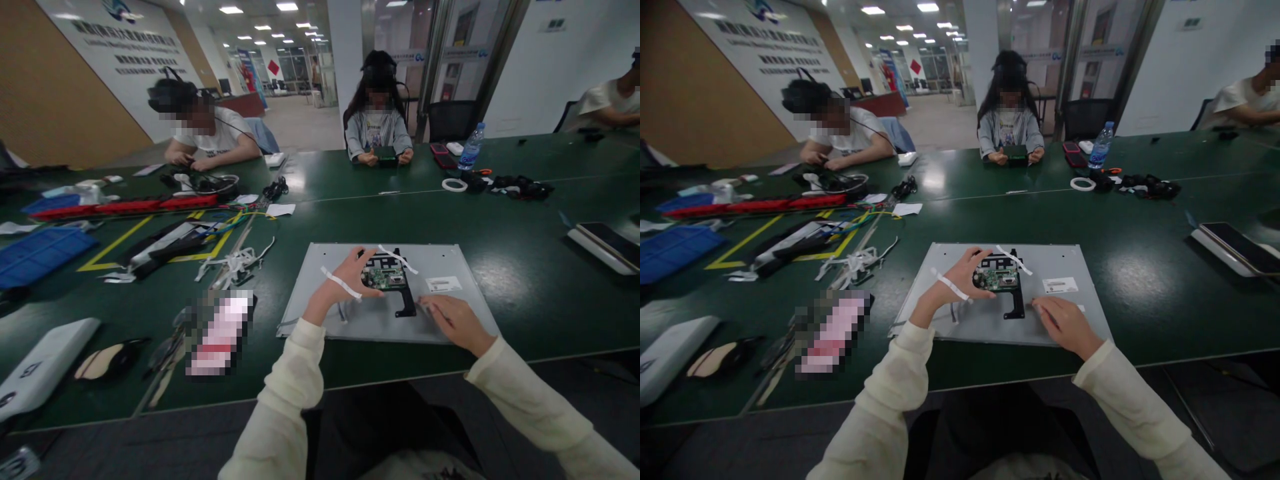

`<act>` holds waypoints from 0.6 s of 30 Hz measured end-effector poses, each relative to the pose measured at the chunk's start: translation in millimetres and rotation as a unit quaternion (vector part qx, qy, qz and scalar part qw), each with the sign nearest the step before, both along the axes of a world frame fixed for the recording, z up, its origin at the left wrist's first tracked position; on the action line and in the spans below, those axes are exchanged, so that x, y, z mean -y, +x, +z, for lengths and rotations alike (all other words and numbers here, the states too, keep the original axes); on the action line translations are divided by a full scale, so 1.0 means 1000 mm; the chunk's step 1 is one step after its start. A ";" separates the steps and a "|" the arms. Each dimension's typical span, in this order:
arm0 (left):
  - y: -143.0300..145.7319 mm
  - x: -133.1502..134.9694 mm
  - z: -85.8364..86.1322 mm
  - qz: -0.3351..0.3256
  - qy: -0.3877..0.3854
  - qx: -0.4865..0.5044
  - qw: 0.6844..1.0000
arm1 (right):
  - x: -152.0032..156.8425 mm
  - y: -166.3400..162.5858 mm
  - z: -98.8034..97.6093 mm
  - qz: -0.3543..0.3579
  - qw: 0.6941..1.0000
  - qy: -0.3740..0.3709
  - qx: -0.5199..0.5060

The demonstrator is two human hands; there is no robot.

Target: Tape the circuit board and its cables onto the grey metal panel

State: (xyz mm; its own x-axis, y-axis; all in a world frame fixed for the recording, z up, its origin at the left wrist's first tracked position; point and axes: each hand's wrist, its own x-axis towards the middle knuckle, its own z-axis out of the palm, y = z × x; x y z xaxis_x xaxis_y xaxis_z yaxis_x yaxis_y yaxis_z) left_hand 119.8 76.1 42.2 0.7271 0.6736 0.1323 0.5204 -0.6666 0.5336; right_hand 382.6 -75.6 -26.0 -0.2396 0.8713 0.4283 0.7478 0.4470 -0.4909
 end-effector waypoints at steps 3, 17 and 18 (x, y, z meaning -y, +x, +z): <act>0.006 0.000 -0.013 -0.007 -0.006 -0.003 1.000 | -0.005 0.000 -0.005 -0.080 0.996 0.026 -0.009; -0.012 0.015 -0.017 0.075 0.081 -0.083 0.990 | -0.018 -0.007 -0.004 -0.078 0.996 -0.021 0.033; -0.018 0.018 -0.017 0.102 0.081 -0.084 0.988 | -0.019 -0.007 -0.004 -0.078 0.996 -0.020 0.036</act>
State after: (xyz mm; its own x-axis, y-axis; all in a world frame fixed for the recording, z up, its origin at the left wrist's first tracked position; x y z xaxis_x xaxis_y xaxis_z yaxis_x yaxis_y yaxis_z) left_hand 101.5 58.5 25.1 0.5994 0.7881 0.1399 0.7249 -0.6086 0.3226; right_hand 376.0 -56.9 -30.3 -0.1295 0.9160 0.3796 0.8404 0.3046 -0.4483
